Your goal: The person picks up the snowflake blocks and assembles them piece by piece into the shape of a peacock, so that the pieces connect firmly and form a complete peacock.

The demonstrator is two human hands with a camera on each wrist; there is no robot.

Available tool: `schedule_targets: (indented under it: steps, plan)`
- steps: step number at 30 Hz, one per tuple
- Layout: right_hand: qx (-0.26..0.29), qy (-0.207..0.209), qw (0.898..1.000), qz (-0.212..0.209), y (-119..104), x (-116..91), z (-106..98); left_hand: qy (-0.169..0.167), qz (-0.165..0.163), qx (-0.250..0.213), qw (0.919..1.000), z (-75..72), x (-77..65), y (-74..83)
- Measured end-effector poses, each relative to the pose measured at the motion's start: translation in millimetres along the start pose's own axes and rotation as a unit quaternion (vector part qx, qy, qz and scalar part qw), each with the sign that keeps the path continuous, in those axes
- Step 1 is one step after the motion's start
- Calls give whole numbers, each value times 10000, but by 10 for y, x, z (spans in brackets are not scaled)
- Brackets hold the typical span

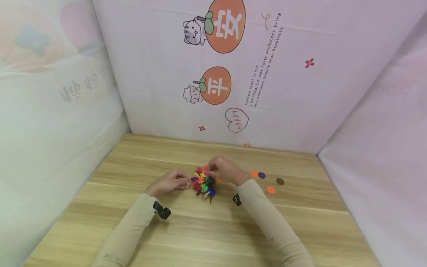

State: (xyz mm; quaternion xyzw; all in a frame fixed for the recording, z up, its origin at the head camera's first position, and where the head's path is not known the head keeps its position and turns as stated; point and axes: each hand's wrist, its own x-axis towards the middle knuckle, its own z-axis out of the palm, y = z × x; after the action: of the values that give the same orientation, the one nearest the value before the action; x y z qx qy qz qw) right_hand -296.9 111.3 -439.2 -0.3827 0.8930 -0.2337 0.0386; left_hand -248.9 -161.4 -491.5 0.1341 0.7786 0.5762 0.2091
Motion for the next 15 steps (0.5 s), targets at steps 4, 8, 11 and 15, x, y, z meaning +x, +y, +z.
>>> schedule_targets:
  steps: [4, 8, 11, 15]
  plan:
    - [67, 17, 10000, 69, -3, -37, -26, 329, 5, 886, 9955, -70, -86, 67]
    - [218, 140, 9992, 299, 87, -278, -215, 745, 229, 1760, 9813, -42, -188, 236]
    - [91, 268, 9976, 624, 258, -594, -425, 797, 589, 2080, 9731, 86, -239, 474]
    - [-223, 431, 9935, 1025, 622, -1103, -620, 353, 1264, 2270, 9650, 469, -172, 783]
